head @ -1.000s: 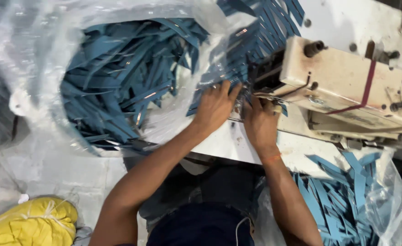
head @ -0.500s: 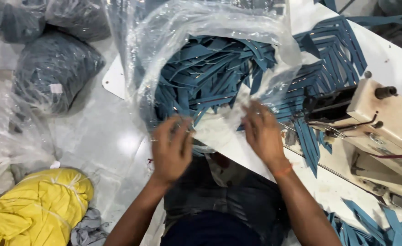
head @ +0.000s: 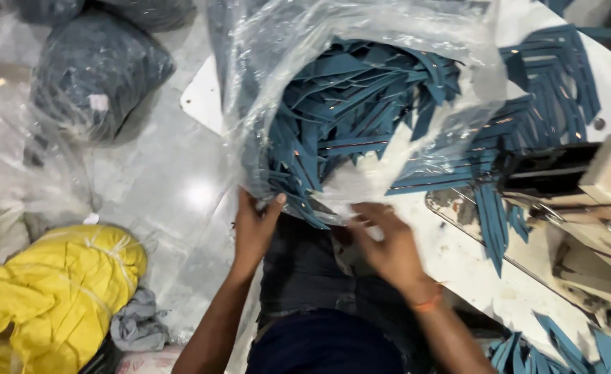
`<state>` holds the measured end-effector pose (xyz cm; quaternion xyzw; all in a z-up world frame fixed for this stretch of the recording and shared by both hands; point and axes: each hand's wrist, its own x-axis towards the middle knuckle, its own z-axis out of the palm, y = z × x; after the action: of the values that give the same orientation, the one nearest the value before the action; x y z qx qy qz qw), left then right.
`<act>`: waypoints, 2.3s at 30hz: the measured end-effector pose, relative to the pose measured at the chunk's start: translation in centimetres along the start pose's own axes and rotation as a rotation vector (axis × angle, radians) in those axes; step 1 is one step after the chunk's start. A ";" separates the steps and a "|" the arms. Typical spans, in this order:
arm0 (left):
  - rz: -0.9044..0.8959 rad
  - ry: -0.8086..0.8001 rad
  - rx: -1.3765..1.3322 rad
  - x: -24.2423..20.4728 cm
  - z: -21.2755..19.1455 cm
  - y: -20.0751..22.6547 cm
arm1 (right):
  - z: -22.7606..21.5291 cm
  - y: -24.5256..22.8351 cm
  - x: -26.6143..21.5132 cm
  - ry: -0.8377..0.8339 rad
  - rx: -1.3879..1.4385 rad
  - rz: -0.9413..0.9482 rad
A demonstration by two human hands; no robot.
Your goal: Stitching blue fabric strips together using an industrial sewing machine.
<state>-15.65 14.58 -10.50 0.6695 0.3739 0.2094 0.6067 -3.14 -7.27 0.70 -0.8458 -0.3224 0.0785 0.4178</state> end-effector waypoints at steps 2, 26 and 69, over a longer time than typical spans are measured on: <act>-0.174 -0.080 -0.066 -0.2 0.3 -1.0 | 3.4 -1.4 0.3 -0.088 0.039 -0.054; -0.118 -0.078 -0.658 2.5 -1.0 4.9 | 2.4 -7.3 7.2 0.153 -0.426 -0.279; 1.049 -0.221 0.803 1.5 4.6 10.9 | -1.6 6.6 9.0 -0.079 -0.676 -0.681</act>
<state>-8.68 12.87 -0.98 0.9538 -0.0165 0.2517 0.1630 7.74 -5.77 -2.04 -0.7768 -0.6042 -0.1400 0.1088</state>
